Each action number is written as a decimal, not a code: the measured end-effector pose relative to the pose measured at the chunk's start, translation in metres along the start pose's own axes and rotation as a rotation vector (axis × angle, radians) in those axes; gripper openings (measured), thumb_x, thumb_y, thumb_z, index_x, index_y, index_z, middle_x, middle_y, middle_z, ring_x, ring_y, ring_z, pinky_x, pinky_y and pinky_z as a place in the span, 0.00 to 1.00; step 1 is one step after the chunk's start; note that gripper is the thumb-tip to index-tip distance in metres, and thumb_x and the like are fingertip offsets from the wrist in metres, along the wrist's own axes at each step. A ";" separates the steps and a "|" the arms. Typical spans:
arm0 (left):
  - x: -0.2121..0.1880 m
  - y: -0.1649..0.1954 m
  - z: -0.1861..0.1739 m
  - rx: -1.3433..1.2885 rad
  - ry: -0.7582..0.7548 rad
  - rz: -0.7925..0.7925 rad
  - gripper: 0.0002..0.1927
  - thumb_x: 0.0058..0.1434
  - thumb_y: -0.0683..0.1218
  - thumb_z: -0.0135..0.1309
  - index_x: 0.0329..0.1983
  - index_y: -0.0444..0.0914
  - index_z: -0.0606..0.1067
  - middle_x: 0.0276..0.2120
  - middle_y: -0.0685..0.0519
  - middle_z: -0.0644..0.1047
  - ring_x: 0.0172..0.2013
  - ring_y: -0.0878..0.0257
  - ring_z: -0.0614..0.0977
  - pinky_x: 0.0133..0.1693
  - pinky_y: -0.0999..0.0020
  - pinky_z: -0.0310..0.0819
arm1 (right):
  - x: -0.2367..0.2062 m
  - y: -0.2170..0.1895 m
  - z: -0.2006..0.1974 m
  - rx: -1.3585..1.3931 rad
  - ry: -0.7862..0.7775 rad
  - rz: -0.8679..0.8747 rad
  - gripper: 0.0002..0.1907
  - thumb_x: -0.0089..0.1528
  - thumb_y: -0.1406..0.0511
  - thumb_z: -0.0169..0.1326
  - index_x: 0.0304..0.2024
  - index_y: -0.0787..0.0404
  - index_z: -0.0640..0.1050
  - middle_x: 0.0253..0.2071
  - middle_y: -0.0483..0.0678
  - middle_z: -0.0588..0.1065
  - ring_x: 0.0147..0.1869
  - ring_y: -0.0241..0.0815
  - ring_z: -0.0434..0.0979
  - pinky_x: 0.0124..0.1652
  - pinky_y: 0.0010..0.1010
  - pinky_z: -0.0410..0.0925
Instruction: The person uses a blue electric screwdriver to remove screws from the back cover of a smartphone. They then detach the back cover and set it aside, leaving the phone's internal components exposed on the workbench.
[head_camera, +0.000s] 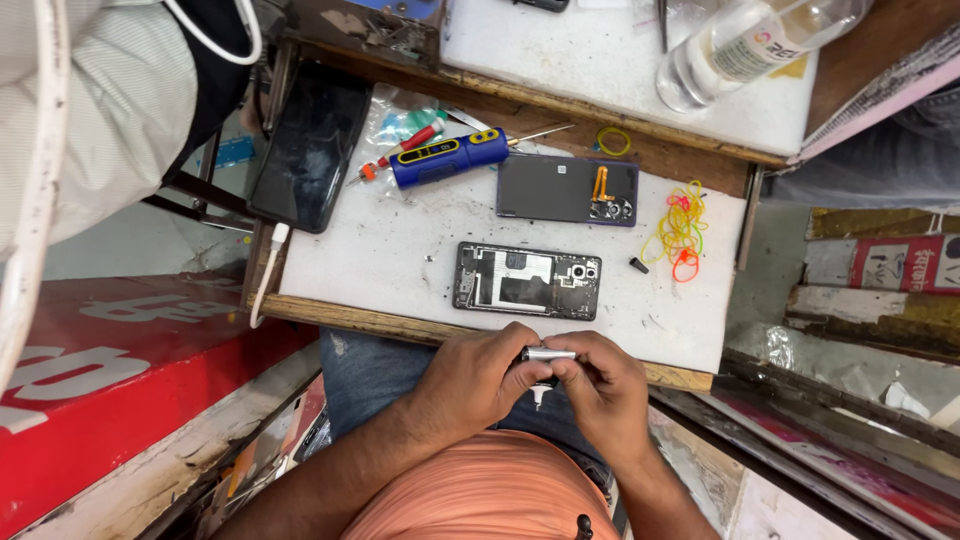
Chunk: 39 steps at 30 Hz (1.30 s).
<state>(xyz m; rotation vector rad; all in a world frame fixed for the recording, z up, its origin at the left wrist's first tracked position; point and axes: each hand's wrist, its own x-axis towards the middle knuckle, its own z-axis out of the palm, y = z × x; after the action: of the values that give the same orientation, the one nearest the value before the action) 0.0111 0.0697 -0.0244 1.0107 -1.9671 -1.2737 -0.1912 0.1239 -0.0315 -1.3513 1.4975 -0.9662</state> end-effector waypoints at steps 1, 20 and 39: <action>0.000 -0.001 -0.002 -0.009 0.006 0.052 0.15 0.68 0.51 0.56 0.47 0.36 0.72 0.31 0.46 0.79 0.32 0.50 0.84 0.30 0.58 0.77 | 0.000 0.001 0.001 -0.056 0.019 0.006 0.09 0.64 0.67 0.60 0.46 0.65 0.82 0.36 0.46 0.82 0.35 0.30 0.78 0.34 0.21 0.71; 0.006 -0.006 -0.008 0.127 0.036 0.113 0.11 0.65 0.45 0.60 0.48 0.38 0.75 0.34 0.49 0.82 0.34 0.53 0.85 0.33 0.60 0.80 | 0.007 -0.002 0.005 -0.206 -0.072 -0.130 0.10 0.65 0.64 0.57 0.44 0.64 0.78 0.32 0.53 0.79 0.32 0.49 0.82 0.32 0.34 0.73; 0.007 0.001 -0.006 -0.222 -0.119 -0.133 0.11 0.60 0.41 0.62 0.45 0.35 0.79 0.34 0.46 0.83 0.33 0.52 0.86 0.33 0.60 0.81 | -0.005 0.015 -0.009 -0.032 -0.208 -0.026 0.13 0.72 0.61 0.49 0.37 0.63 0.75 0.26 0.41 0.70 0.25 0.28 0.69 0.25 0.21 0.64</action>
<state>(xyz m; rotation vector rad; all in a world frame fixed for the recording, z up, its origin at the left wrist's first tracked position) 0.0120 0.0611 -0.0209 0.9873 -1.8185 -1.6190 -0.2040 0.1300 -0.0426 -1.4505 1.3460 -0.7944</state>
